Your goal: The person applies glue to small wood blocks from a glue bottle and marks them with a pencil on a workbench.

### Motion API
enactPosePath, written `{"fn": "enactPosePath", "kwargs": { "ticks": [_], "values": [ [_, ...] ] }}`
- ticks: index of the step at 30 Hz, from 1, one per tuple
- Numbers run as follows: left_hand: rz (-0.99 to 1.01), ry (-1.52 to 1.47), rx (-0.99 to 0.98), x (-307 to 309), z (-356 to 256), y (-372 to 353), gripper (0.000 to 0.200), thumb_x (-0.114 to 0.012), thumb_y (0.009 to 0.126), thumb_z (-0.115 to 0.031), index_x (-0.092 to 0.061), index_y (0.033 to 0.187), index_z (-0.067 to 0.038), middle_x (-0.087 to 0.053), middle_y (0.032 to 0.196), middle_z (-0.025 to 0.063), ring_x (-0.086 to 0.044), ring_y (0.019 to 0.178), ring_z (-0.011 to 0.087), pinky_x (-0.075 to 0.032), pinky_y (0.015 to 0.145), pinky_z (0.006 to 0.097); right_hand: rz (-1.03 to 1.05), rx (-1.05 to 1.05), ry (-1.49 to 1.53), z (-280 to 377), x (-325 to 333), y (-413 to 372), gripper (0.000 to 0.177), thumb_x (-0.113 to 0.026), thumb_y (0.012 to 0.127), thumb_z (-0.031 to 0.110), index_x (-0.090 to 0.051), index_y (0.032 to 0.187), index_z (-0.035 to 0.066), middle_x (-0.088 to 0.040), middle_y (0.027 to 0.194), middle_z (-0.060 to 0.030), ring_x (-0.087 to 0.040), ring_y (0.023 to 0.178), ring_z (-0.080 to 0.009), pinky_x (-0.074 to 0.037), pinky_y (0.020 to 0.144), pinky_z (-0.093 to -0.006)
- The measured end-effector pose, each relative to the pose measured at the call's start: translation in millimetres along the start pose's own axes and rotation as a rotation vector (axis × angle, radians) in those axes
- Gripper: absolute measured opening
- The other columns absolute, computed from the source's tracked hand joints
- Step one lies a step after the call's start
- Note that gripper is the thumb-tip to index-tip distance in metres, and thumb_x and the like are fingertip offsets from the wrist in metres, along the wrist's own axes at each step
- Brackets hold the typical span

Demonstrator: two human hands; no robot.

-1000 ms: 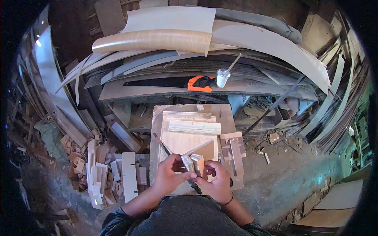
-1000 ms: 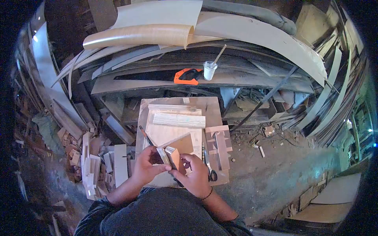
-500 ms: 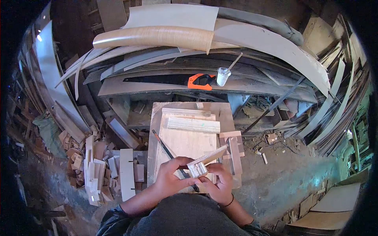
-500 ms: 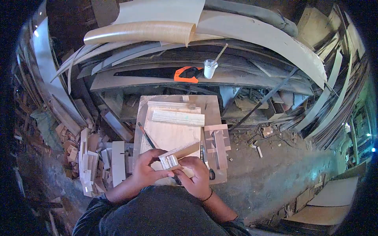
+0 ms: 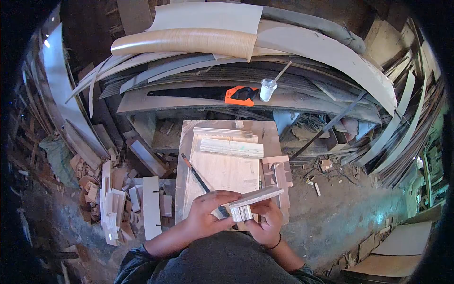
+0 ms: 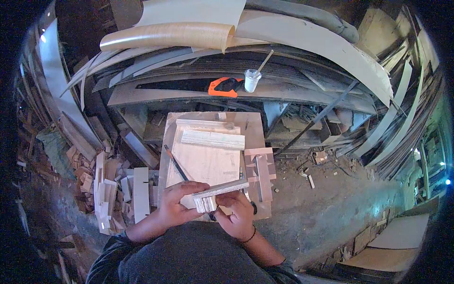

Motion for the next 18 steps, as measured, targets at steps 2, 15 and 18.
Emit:
{"fn": "enactPosePath", "kwargs": {
  "ticks": [2, 15, 18],
  "values": [
    [-0.009, 0.003, -0.008, -0.5, 0.5, 0.3, 0.048, -0.083, 0.073, -0.014, -0.062, 0.115, -0.002, -0.07, 0.113, 0.017, -0.069, 0.103, 0.0316, -0.055, 0.088, 0.0391, 0.0, 0.004, 0.003, -1.4, -0.3, -1.1, 0.03, -0.08, 0.068, -0.002, -0.064, 0.093, 0.003, -0.067, 0.095, -0.0141, -0.068, 0.089, -0.0277, -0.054, 0.076, -0.0345],
    [-0.04, 0.021, 0.068, 1.5, -0.7, -3.4, 0.049, -0.082, 0.072, -0.011, -0.064, 0.116, -0.001, -0.069, 0.113, 0.016, -0.069, 0.104, 0.0308, -0.055, 0.088, 0.0373, -0.022, 0.018, -0.003, 0.1, -4.2, 0.5, 0.032, -0.078, 0.069, -0.004, -0.064, 0.096, 0.002, -0.068, 0.098, -0.0151, -0.069, 0.091, -0.0287, -0.055, 0.078, -0.0357],
    [-0.043, 0.021, 0.067, 1.5, -0.3, -4.2, 0.049, -0.082, 0.072, -0.011, -0.064, 0.116, -0.001, -0.069, 0.114, 0.0161, -0.069, 0.104, 0.0306, -0.055, 0.089, 0.0371, -0.016, 0.014, -0.031, 3.0, -4.1, 2.5, 0.032, -0.078, 0.069, -0.003, -0.064, 0.097, 0.003, -0.069, 0.098, -0.0147, -0.069, 0.091, -0.0287, -0.055, 0.078, -0.036]
  ]
}}
Point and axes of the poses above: each hand's wrist, its own y-axis towards the middle knuckle, its own x-axis out of the back of the hand, z = x × y, the point moved 2 cm from there along y, towards the middle knuckle
